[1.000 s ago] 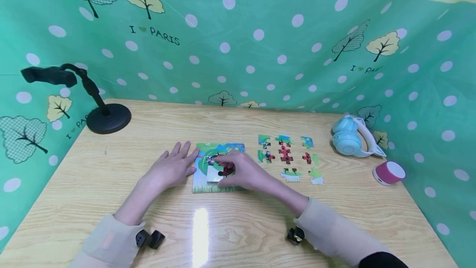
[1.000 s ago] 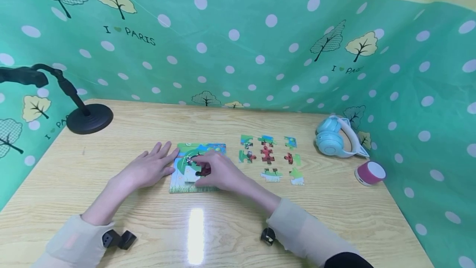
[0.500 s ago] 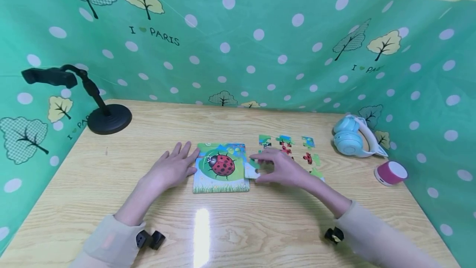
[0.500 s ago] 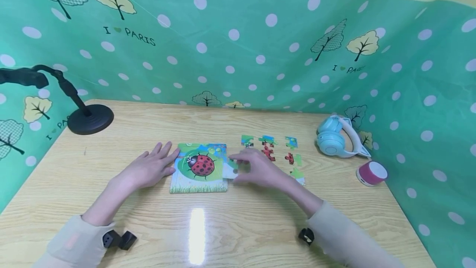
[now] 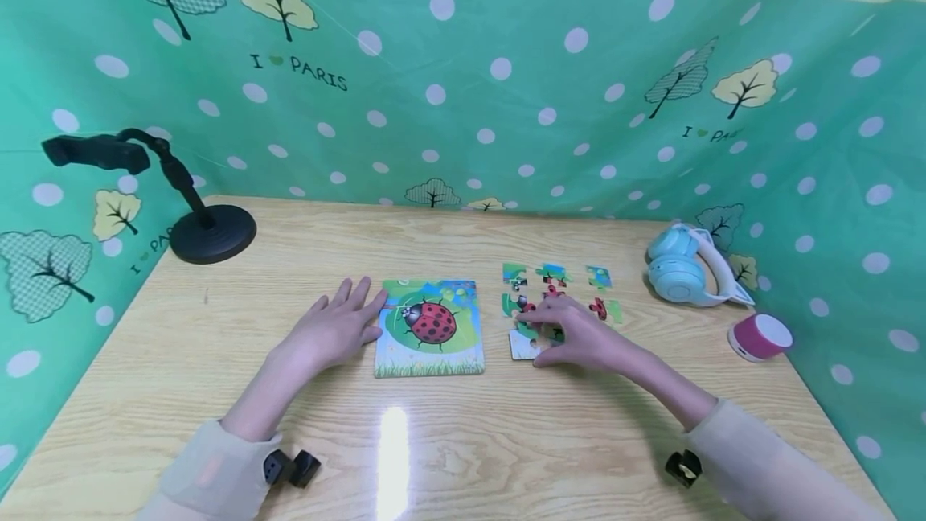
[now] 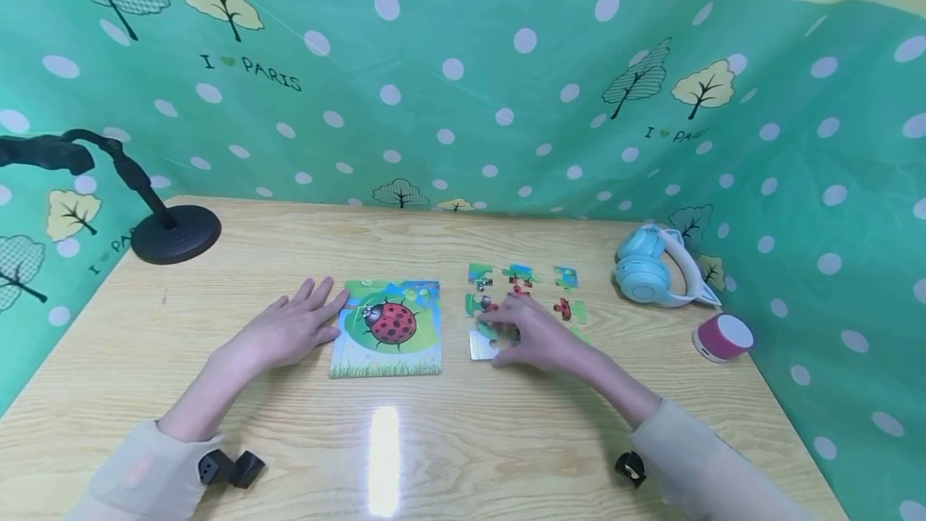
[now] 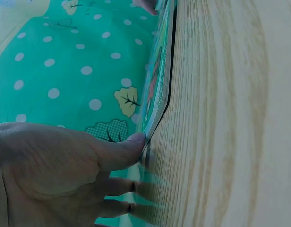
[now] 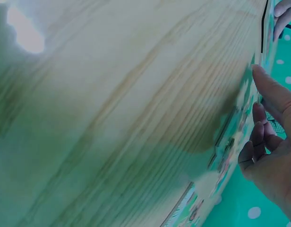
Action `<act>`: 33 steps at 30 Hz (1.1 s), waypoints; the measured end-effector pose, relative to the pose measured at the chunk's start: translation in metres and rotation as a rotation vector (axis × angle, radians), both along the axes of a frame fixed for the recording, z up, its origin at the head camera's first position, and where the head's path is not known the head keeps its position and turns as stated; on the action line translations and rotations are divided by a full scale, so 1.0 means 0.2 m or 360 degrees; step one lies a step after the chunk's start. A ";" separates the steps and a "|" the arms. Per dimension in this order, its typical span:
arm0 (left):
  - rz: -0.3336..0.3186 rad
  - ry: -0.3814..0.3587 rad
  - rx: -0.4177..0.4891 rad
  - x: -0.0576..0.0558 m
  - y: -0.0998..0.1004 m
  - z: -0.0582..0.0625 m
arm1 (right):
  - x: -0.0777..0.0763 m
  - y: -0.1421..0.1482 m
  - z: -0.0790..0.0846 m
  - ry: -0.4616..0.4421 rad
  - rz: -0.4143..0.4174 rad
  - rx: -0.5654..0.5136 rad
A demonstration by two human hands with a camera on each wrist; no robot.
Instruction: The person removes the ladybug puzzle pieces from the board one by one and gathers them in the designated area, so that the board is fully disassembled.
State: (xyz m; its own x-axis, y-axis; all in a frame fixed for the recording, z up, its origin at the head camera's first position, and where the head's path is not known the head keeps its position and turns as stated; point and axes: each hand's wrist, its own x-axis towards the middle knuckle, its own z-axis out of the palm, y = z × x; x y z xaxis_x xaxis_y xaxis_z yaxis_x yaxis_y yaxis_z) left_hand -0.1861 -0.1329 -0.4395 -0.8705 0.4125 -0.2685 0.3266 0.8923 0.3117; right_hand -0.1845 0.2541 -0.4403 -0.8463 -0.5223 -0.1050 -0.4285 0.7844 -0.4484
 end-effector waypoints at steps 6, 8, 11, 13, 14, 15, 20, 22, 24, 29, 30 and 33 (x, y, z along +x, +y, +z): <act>0.0008 0.0014 -0.0005 -0.01 0.00 0.00 | -0.02 0.01 -0.03 0.0069 0.0081 0.0013; 0.0010 0.0019 -0.0003 -0.01 0.00 0.00 | -0.03 0.02 -0.03 0.0075 0.0109 0.0017; 0.0015 0.0018 0.0002 -0.01 0.00 -0.01 | -0.04 0.01 -0.03 0.0064 0.0130 0.0023; 0.0016 0.0019 0.0001 0.00 -0.01 -0.01 | -0.04 0.01 -0.03 0.0053 0.0134 0.0019; 0.0016 0.0021 0.0003 0.00 -0.01 -0.02 | -0.04 0.01 -0.03 0.0049 0.0133 0.0016; 0.0017 0.0023 0.0010 0.00 -0.01 -0.02 | -0.04 0.01 -0.04 0.0051 0.0132 0.0015; 0.0005 0.0016 0.0051 -0.01 0.00 -0.02 | -0.03 0.02 -0.04 0.0050 0.0089 -0.0021; -0.0011 0.0014 0.0064 -0.01 -0.01 -0.03 | -0.03 0.02 -0.04 0.0063 0.0053 -0.0044; -0.0025 0.0021 0.0075 -0.03 -0.03 -0.03 | -0.04 0.02 -0.03 0.0111 0.0016 -0.0074; -0.0026 0.0076 0.0128 -0.07 -0.06 -0.06 | -0.08 0.03 0.01 0.0280 -0.0102 -0.0200; -0.0020 0.0084 0.0143 -0.07 -0.06 -0.07 | -0.08 0.04 0.01 0.0290 -0.0128 -0.0231; -0.0009 0.0098 0.0182 -0.07 -0.07 -0.11 | -0.10 0.07 0.03 0.0308 -0.0209 -0.0281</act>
